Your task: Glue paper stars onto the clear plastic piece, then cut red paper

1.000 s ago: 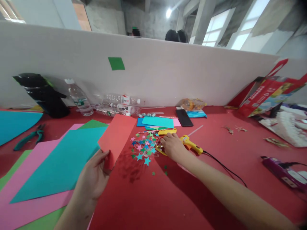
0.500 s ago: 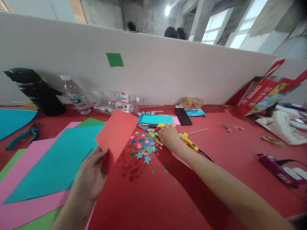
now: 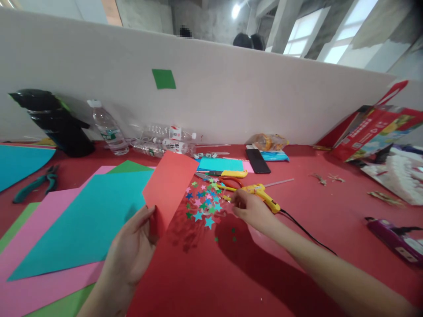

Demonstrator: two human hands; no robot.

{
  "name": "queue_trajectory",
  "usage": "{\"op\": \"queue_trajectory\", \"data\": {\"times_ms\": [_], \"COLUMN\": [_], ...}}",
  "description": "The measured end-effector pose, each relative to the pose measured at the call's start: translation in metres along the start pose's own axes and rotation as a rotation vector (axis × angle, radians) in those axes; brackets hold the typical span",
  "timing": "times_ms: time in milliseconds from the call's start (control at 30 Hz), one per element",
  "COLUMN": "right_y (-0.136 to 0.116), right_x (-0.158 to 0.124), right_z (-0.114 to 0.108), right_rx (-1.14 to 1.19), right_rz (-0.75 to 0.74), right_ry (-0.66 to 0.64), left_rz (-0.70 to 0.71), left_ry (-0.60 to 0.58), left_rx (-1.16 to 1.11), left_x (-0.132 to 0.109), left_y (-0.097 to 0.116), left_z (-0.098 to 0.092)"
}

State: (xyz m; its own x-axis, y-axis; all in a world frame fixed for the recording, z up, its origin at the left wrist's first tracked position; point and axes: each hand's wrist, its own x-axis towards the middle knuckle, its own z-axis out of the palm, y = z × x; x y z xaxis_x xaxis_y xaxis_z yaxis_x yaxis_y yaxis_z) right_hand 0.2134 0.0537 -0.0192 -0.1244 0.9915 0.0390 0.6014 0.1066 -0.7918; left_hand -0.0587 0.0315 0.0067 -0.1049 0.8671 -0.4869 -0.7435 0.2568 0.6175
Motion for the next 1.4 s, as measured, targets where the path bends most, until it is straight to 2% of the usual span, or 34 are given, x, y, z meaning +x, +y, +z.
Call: {"op": "queue_trajectory", "data": {"times_ms": [100,133,167,200,267,367,433,533,667,767,867,1167,1300,1400], "right_y": [-0.029,-0.041,-0.051,-0.060,-0.069,-0.061,-0.049,-0.036,-0.034,-0.035,-0.031,-0.025,-0.025,-0.020], "right_x": [-0.009,-0.007,-0.003,0.005,0.028,0.068,0.086,0.091,0.076,0.068,0.068,0.097,0.102,0.102], "right_z": [-0.016,-0.019,-0.020,-0.020,-0.016,-0.007,-0.003,-0.002,-0.003,0.000,0.007,0.023,0.026,0.022], "right_rx": [-0.023,-0.053,-0.070,-0.062,0.007,0.060,0.111,0.213,0.376,0.477,0.542,0.585,0.522,0.456], "right_rz": [-0.200,-0.364,-0.468,-0.472,-0.244,-0.080,0.019,0.156,0.275,0.304,0.309,0.236,0.186,0.137], "right_ry": [0.106,0.109,0.095,0.094,0.027,-0.069,-0.156,-0.292,-0.457,-0.515,-0.517,-0.450,-0.399,-0.263], "left_rz": [-0.094,-0.097,-0.094,-0.084,-0.068,-0.085,-0.156,-0.263,-0.350,-0.332,-0.327,-0.157,-0.140,-0.078], "left_ry": [0.020,0.027,0.035,0.044,0.043,-0.019,-0.063,-0.110,-0.137,-0.073,-0.011,0.028,0.004,0.005], "left_rx": [-0.046,-0.059,-0.069,-0.071,-0.053,-0.011,0.005,0.043,0.002,-0.073,-0.078,-0.023,0.007,0.019], "left_x": [-0.005,-0.006,-0.007,-0.006,-0.003,0.004,0.007,0.006,0.004,0.010,0.020,0.055,0.053,0.044], "left_y": [-0.002,-0.002,-0.002,-0.002,-0.002,-0.006,-0.011,-0.020,-0.025,-0.025,-0.023,-0.005,0.007,0.016], "left_z": [0.010,0.013,0.015,0.015,0.011,-0.003,-0.011,-0.014,-0.007,-0.002,0.002,0.027,0.036,0.038]}}
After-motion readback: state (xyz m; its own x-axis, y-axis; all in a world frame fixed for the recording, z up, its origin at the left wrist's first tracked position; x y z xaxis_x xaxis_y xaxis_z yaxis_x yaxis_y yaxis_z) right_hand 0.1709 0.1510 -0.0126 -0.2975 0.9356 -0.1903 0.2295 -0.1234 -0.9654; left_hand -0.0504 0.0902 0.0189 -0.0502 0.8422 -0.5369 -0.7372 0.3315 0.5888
